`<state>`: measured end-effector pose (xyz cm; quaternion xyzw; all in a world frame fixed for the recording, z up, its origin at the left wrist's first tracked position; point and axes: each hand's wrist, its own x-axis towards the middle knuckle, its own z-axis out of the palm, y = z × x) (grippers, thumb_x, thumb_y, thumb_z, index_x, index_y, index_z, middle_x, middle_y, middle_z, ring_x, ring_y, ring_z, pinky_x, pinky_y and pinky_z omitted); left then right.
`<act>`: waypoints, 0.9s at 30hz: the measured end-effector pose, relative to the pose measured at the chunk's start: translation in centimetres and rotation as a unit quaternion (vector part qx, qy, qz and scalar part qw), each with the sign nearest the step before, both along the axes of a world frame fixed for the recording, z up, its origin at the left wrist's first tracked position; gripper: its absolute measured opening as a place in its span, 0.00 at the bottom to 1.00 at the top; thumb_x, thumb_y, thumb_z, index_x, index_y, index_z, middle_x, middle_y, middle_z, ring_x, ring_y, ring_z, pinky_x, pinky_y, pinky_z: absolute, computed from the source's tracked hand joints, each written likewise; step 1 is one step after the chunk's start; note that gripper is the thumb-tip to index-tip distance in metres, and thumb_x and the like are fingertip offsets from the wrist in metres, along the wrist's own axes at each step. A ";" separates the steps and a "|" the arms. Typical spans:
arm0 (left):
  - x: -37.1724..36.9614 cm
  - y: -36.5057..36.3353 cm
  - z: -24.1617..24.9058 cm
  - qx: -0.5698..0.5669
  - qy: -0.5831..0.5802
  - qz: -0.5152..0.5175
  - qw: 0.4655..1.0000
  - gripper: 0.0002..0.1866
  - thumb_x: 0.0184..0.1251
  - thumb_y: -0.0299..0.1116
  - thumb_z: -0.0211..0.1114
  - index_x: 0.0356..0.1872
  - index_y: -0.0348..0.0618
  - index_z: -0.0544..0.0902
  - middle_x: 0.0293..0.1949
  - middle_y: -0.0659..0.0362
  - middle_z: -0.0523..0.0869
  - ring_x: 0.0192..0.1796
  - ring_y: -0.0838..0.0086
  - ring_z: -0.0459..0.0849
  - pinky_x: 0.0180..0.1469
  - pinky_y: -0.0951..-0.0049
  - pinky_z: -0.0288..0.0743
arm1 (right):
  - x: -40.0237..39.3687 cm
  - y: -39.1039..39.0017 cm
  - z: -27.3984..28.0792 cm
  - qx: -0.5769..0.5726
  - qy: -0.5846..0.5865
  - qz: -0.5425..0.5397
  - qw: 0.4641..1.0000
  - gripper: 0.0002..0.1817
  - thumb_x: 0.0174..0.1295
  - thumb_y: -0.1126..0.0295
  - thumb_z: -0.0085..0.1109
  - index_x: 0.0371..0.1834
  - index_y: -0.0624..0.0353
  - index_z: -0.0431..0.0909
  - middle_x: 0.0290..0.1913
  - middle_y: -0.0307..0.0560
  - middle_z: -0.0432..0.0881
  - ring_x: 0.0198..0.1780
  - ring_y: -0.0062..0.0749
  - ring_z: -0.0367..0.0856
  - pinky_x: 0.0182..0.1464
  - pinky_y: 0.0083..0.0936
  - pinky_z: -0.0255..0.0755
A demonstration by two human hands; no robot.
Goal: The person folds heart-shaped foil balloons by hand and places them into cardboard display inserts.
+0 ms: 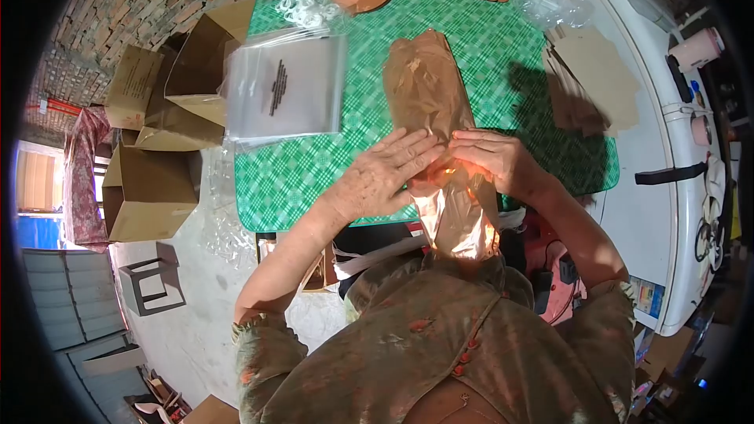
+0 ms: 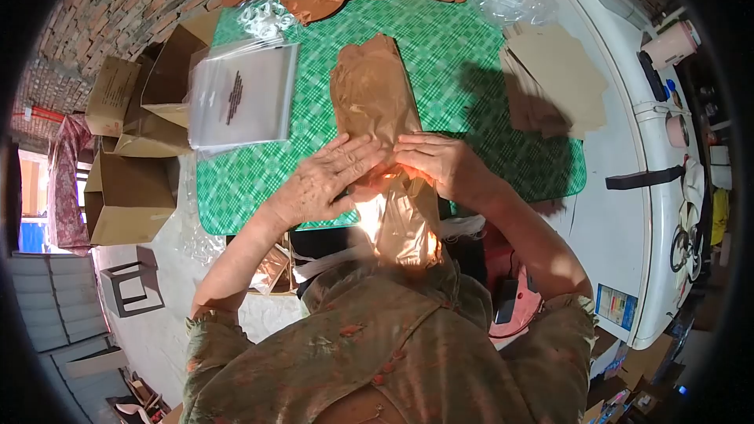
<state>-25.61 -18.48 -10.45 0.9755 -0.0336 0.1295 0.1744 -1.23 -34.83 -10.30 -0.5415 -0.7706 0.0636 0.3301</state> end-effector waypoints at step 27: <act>4.8 5.3 0.6 -0.492 0.106 0.200 0.841 0.19 0.82 0.31 0.62 0.67 0.36 0.83 0.55 0.58 0.91 0.55 0.77 0.86 0.60 0.73 0.81 | 6.1 8.9 2.5 -0.501 0.411 -0.094 0.756 0.15 0.69 0.67 0.64 0.52 0.67 0.86 0.44 0.47 0.91 0.44 0.35 0.93 0.48 0.35 0.90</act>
